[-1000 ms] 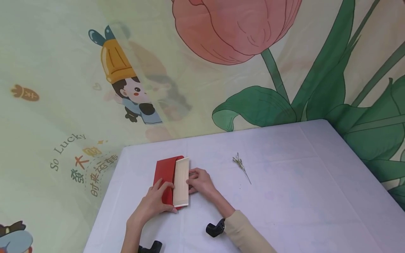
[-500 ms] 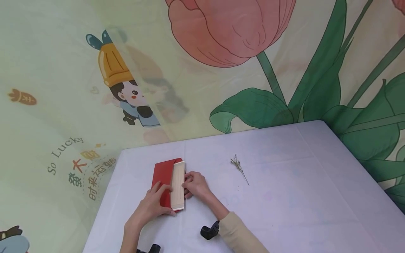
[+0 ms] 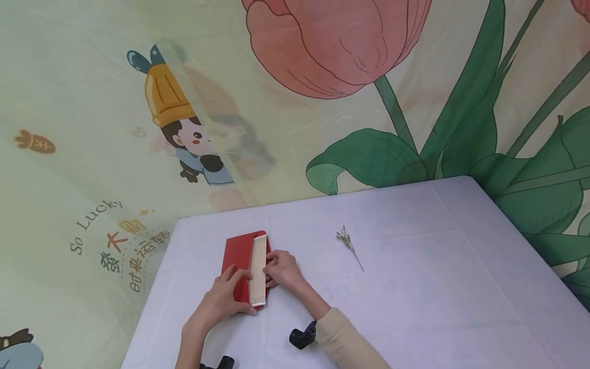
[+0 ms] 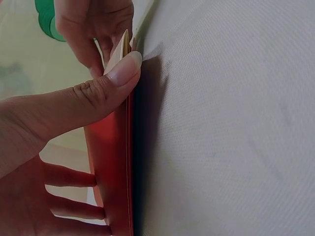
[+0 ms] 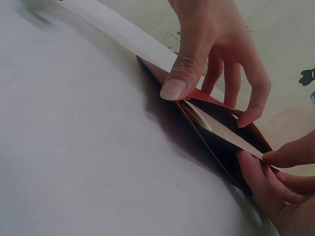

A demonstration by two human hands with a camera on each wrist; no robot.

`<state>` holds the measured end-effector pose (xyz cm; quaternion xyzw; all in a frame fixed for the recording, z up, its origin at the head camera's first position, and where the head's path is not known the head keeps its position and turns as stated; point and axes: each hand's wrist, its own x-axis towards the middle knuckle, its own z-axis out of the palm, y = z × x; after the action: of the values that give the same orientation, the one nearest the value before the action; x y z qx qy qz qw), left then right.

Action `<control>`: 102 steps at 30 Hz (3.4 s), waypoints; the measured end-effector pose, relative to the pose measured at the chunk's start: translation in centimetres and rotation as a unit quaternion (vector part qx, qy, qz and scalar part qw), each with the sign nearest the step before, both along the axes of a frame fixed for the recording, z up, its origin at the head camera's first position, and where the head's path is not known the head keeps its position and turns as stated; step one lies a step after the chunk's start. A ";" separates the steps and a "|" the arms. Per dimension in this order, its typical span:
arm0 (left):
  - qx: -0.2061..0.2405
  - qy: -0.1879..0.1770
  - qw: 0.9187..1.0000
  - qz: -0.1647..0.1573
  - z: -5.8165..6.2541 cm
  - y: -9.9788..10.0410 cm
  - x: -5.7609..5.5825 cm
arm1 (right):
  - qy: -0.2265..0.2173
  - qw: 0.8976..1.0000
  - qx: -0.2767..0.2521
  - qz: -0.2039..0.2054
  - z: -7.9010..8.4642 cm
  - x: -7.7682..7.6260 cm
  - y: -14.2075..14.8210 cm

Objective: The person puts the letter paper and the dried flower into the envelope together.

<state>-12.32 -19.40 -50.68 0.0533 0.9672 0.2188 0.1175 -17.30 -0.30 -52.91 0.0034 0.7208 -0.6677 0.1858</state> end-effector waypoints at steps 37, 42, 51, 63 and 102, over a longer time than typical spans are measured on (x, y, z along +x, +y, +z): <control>-0.012 0.001 1.000 0.002 -0.1 0.2 -0.1 | 0.010 0.999 -0.037 -0.005 0.0 -0.3 -1.6; -0.011 0.004 1.000 0.001 -0.1 0.3 -0.1 | 0.016 1.000 -0.023 0.004 -0.1 -0.4 -1.7; -0.008 0.003 1.000 0.003 0.0 0.2 -0.1 | 0.025 0.999 0.006 0.039 0.0 -0.5 -2.0; -0.012 -0.002 1.000 0.004 0.3 0.1 -0.1 | 0.014 0.996 0.032 0.086 0.4 -0.4 -1.7; 0.006 0.004 1.000 -0.002 0.2 -0.2 -0.2 | 0.355 0.862 0.359 -0.040 0.9 2.3 7.9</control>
<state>-12.56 -19.61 -50.52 0.0565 0.9662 0.2244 0.1140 -15.00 7.56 -52.02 -0.1391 0.9269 -0.3259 -0.1239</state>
